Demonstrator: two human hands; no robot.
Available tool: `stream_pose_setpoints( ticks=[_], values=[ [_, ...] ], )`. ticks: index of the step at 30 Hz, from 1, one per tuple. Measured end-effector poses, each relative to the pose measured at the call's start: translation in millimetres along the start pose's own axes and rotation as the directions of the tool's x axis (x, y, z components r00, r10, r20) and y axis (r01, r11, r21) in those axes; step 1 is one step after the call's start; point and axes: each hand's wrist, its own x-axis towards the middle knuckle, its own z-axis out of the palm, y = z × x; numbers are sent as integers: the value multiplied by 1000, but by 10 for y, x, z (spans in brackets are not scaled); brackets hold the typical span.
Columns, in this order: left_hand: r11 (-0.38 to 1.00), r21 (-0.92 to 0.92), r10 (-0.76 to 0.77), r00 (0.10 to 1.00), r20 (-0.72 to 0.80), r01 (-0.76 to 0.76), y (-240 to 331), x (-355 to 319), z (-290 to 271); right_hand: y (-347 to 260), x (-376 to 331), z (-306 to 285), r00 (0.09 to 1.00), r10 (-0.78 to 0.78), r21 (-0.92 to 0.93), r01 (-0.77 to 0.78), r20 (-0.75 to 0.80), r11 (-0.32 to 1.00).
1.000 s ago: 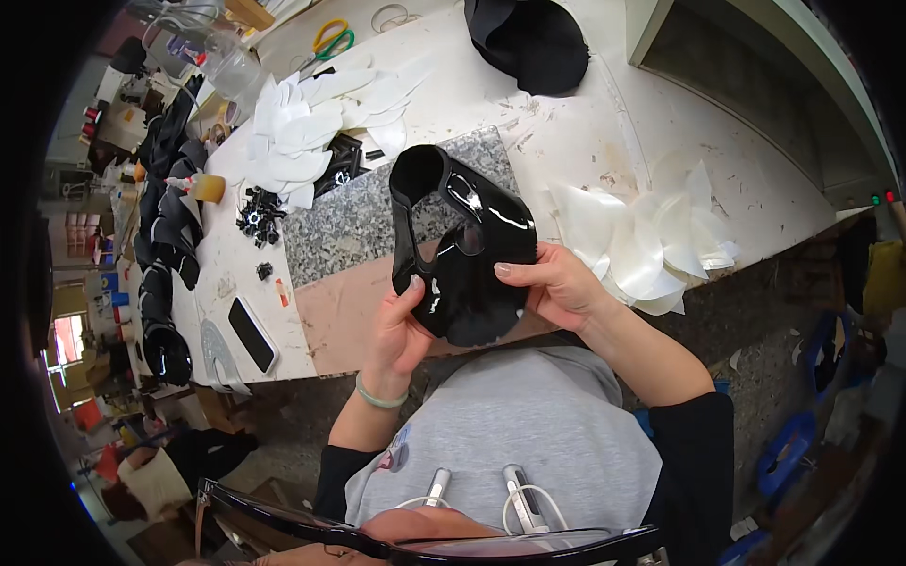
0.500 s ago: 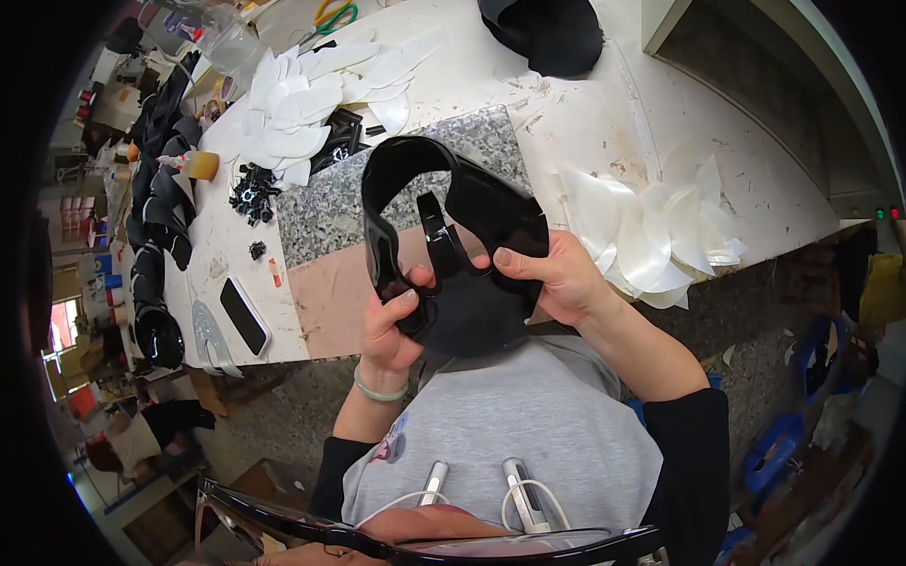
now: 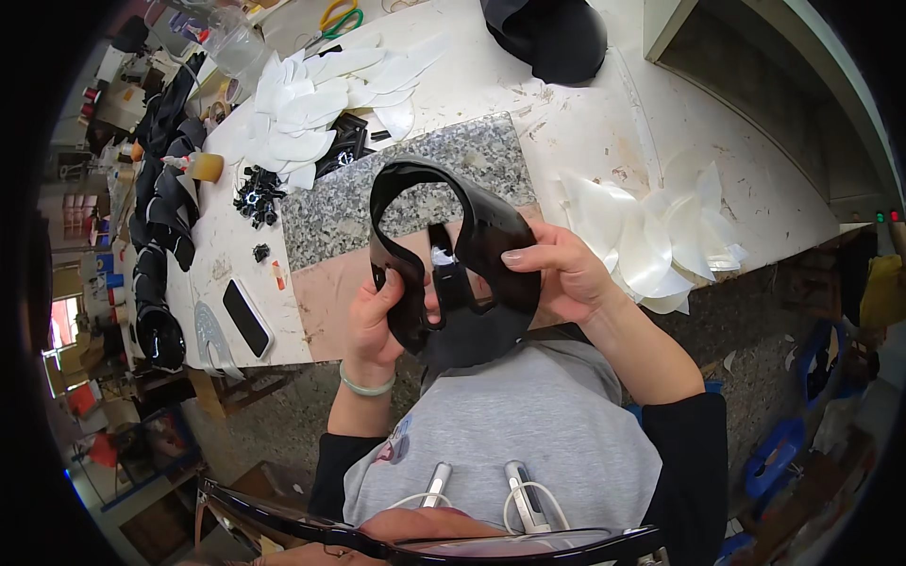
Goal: The person retrieves heated reinforcement pads from an oven, adheres them onto shoe upper components by hand, and presses a black fabric lining into the interior of the shoe piece.
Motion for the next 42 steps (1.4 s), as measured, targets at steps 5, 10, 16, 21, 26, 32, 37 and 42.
stream_pose_setpoints(
  ticks=[5, 10, 16, 21, 26, 32, 37, 42],
  values=[
    [999, 4, -47, 997, -64, 47, 94, 38, 153, -28, 93, -66, 990, -30, -34, 35, 139, 999],
    [991, -60, 116, 992, -54, -120, 194, 131, 342, -119, 180, 2, 991, -47, -9, 49, 128, 999],
    [969, -35, 242, 968, -58, -244, 162, 174, 354, -262, 307, 148, 741, -650, -555, 474, -167, 684],
    [947, 95, 312, 948, -64, -306, 138, 219, 451, -250, 227, 683, 689, -523, -835, 545, 501, -82],
    [948, 44, 319, 941, -114, -316, 100, 236, 550, -166, 423, 742, 696, -398, -791, 593, 597, -149],
    [949, 50, 311, 950, 14, -312, 312, 95, 565, -249, 389, 651, 833, -221, -838, 537, 508, 98],
    [824, 188, 534, 844, 57, -534, 370, 124, 530, -323, 319, 942, 711, -309, -723, 684, 632, 95],
    [859, -17, 499, 829, 251, -512, 530, 200, 555, -503, 301, 1004, 607, -202, -635, 760, 769, -133]
  ],
)
